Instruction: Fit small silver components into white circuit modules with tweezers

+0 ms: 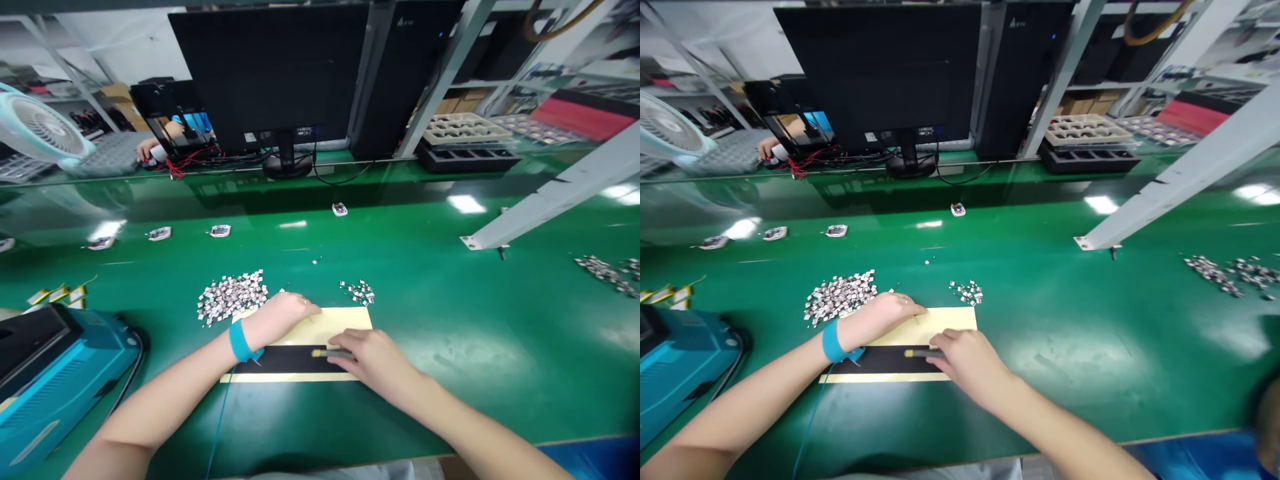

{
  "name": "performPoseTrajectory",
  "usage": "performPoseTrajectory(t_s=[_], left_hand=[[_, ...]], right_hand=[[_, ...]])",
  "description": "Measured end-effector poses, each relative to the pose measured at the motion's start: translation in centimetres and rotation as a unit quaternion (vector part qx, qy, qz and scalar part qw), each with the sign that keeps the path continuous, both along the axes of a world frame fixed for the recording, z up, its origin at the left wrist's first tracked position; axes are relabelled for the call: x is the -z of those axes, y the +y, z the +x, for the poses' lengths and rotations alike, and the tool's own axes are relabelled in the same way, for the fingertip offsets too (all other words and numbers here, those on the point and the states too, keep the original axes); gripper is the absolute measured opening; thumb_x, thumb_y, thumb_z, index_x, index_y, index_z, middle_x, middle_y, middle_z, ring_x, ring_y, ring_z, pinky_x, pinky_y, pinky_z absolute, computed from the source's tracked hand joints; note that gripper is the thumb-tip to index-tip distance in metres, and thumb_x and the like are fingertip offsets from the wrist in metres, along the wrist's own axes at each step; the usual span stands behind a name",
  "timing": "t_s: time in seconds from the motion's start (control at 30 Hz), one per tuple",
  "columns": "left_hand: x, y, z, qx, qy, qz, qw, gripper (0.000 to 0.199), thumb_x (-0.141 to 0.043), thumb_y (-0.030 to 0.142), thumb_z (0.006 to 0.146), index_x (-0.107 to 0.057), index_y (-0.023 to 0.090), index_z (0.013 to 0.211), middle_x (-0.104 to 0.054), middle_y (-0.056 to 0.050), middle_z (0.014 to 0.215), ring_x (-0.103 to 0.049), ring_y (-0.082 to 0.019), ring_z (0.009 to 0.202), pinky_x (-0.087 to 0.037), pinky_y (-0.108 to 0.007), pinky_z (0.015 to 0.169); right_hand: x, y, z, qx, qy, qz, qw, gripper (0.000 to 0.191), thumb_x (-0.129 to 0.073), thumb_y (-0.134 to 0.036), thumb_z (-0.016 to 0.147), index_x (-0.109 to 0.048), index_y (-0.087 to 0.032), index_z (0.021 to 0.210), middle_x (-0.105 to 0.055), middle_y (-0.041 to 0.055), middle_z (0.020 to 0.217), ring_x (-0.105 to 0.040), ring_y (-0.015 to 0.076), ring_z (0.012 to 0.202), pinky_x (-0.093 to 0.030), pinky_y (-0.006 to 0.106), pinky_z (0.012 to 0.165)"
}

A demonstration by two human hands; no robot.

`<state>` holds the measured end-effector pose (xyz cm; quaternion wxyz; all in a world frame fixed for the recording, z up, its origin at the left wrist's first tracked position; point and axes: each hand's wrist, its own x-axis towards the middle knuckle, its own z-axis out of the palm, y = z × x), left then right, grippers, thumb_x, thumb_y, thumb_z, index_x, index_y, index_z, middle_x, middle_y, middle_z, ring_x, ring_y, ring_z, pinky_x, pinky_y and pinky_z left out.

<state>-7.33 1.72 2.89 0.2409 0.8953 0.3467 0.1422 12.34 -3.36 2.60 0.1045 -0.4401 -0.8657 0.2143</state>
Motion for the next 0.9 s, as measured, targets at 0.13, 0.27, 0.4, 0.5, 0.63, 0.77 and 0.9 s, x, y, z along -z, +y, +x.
performPoseTrajectory(t_s=[0.13,0.27,0.4,0.5,0.63,0.77,0.9], left_hand=[[0.3,-0.9,1.1,-0.069,-0.022,0.015,0.997,0.026,-0.046,0.004,0.073,-0.058,0.018,0.091,-0.061,-0.004,0.079,-0.059,-0.015,0.073,-0.047,-0.024,0.066],[1.0,-2.0,2.5,-0.136,-0.185,-0.083,0.970,0.019,-0.050,0.005,0.072,-0.059,0.015,0.085,-0.058,-0.003,0.078,-0.058,-0.011,0.069,-0.050,-0.020,0.065],[2.6,-2.1,3.0,-0.153,-0.262,-0.140,0.943,0.011,-0.052,0.011,0.074,-0.062,0.015,0.079,-0.062,-0.006,0.085,-0.061,-0.012,0.075,-0.052,-0.022,0.067],[3.5,-1.7,2.8,-0.173,-0.282,-0.148,0.932,0.011,-0.053,0.013,0.075,-0.064,0.014,0.076,-0.064,-0.007,0.082,-0.061,-0.015,0.078,-0.052,-0.026,0.070],[3.7,-1.5,2.7,-0.194,-0.295,-0.154,0.923,0.012,-0.054,0.017,0.075,-0.065,0.014,0.079,-0.063,-0.007,0.082,-0.062,-0.015,0.076,-0.054,-0.027,0.068],[3.7,-1.6,2.8,-0.197,-0.300,-0.157,0.920,0.015,-0.055,0.019,0.074,-0.064,0.012,0.084,-0.062,-0.008,0.087,-0.063,-0.014,0.075,-0.055,-0.026,0.071],[3.6,-1.6,2.8,-0.204,-0.296,-0.136,0.923,0.016,-0.055,0.021,0.075,-0.064,0.014,0.086,-0.062,-0.007,0.086,-0.063,-0.014,0.075,-0.055,-0.027,0.071]], right_hand=[[0.6,-1.3,-1.2,-0.034,-0.117,0.059,0.991,0.014,-0.056,-0.013,0.075,-0.060,-0.015,0.088,-0.060,0.0073,0.082,-0.060,0.0190,0.062,-0.041,0.025,0.049],[0.7,-1.5,-1.6,-0.050,-0.180,0.090,0.978,0.022,-0.048,-0.002,0.075,-0.059,-0.013,0.090,-0.059,0.0078,0.080,-0.060,0.0199,0.062,-0.040,0.026,0.045],[0.4,-1.6,-2.0,-0.055,-0.205,0.088,0.973,0.024,-0.043,-0.001,0.077,-0.058,-0.013,0.091,-0.058,0.0084,0.083,-0.060,0.0195,0.062,-0.041,0.027,0.044],[0.1,-1.5,-2.1,-0.058,-0.215,0.074,0.972,0.022,-0.044,0.000,0.076,-0.058,-0.013,0.087,-0.058,0.0077,0.082,-0.060,0.0192,0.062,-0.041,0.026,0.044],[-0.1,-1.0,-2.1,-0.051,-0.211,0.047,0.975,0.012,-0.051,-0.008,0.077,-0.060,-0.015,0.081,-0.058,0.0051,0.080,-0.060,0.0175,0.061,-0.041,0.025,0.046],[-0.2,-0.7,-2.1,-0.036,-0.192,0.022,0.981,0.012,-0.054,-0.013,0.077,-0.060,-0.015,0.087,-0.058,0.0063,0.085,-0.060,0.0190,0.063,-0.041,0.026,0.048],[-0.2,-0.7,-2.2,-0.025,-0.151,-0.017,0.988,0.012,-0.051,-0.007,0.076,-0.062,-0.012,0.080,-0.059,0.0087,0.081,-0.059,0.0199,0.067,-0.040,0.025,0.051]])
